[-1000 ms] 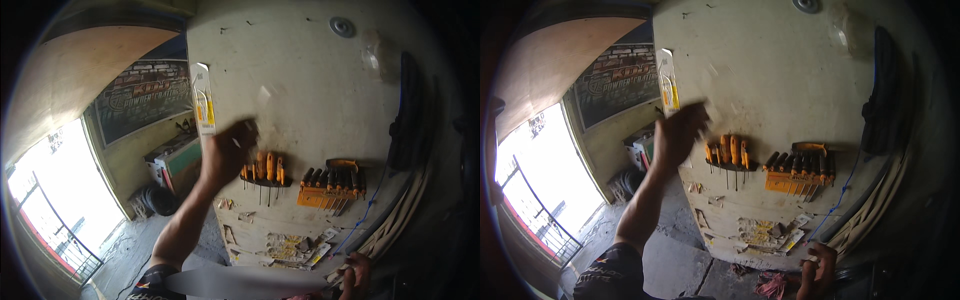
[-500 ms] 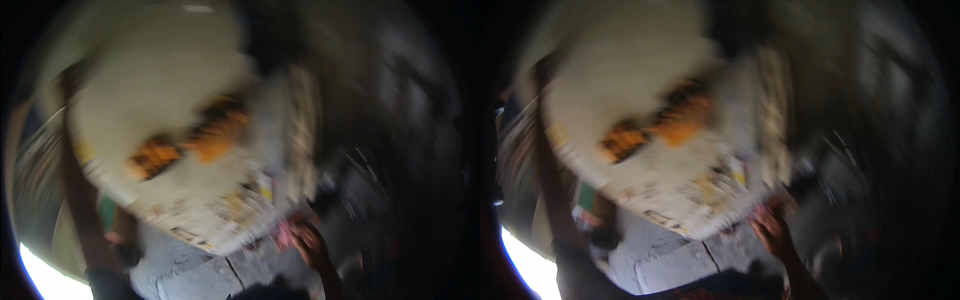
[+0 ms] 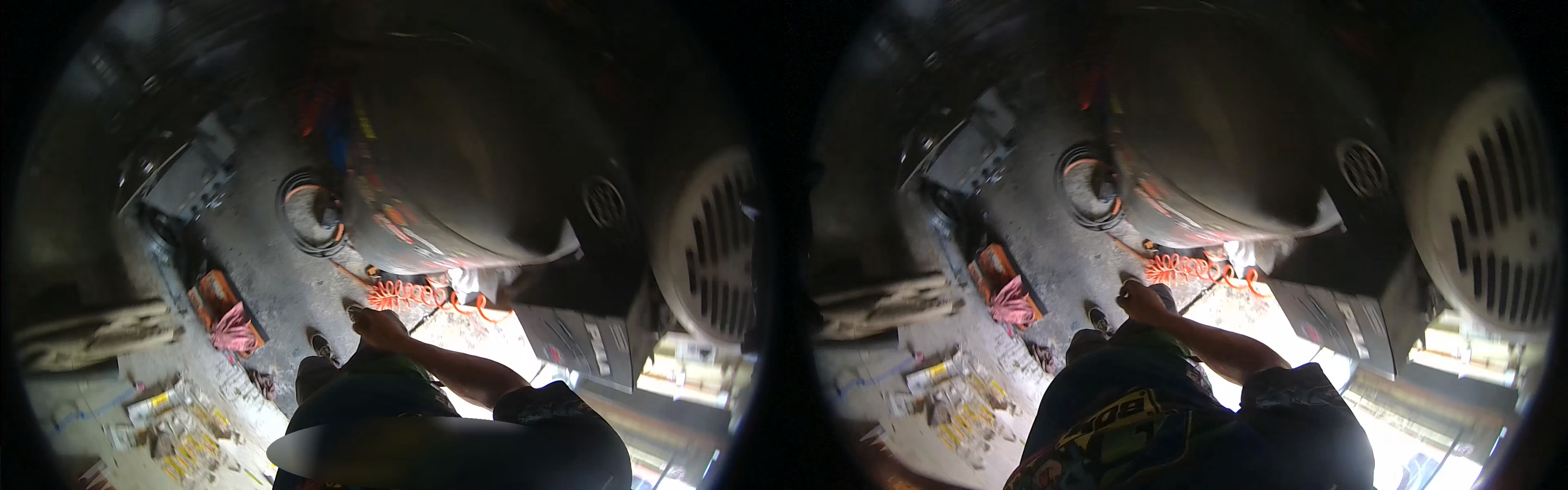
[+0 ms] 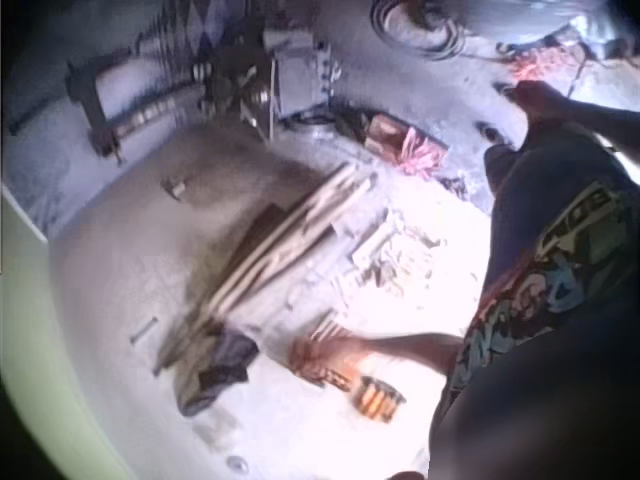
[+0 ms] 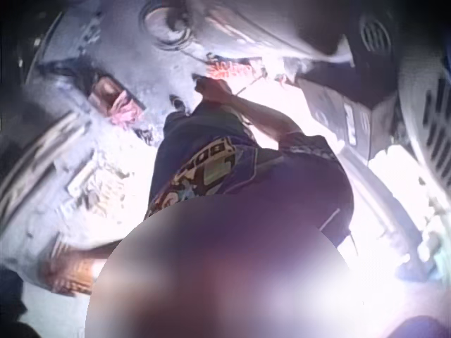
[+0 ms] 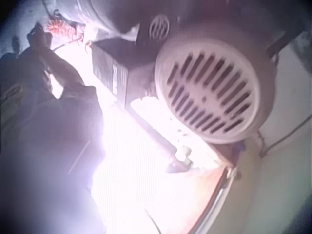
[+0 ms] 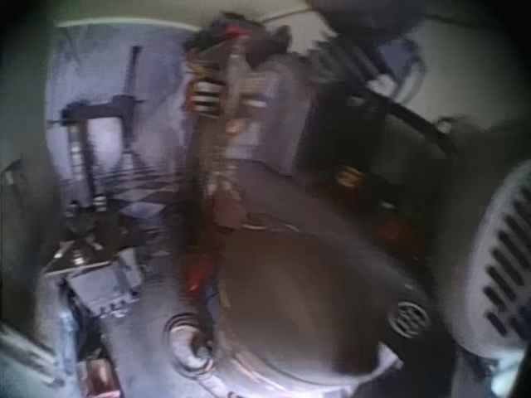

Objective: The person uses a hammer to tap and adjust a round metal component on a large metal part. They repeatedly strike the component and surrounding areas, then inspect the fit by hand.

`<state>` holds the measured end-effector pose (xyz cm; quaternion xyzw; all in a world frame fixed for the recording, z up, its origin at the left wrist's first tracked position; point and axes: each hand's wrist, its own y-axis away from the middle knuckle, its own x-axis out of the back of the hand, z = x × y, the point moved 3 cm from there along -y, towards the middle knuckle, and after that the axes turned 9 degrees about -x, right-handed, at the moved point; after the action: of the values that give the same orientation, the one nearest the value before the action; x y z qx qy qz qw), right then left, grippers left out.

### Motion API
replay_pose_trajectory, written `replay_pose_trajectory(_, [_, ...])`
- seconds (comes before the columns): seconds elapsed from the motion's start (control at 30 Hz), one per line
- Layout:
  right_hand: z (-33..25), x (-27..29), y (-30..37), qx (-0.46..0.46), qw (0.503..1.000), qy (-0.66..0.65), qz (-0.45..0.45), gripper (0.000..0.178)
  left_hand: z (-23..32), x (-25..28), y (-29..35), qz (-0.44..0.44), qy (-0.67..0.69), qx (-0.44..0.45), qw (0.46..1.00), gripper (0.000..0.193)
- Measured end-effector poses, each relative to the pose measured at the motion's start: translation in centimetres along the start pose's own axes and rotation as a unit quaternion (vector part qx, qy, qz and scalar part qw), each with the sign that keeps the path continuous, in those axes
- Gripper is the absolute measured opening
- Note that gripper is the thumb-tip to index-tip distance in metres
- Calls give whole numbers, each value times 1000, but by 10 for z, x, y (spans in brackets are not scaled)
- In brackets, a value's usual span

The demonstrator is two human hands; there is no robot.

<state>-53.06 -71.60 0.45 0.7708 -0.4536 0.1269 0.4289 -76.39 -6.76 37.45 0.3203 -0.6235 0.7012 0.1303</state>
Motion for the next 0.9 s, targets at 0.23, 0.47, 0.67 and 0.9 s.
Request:
replay_pose_trajectory(0.23, [175,0,160,-308,888,-263,217,29,249,-307,146,-259,536,-42,802,34])
replay_pose_trajectory(0.47, [124,204,382,1,645,-398,652,45,383,-265,183,-600,474,-229,603,44])
replay_pose_trajectory(0.67, [32,281,391,87,738,-181,645,38,363,-284,237,-635,417,-246,602,47])
replay_pose_trajectory(0.9, [57,291,413,-128,711,48,690,25,361,-242,296,-643,459,-149,595,39])
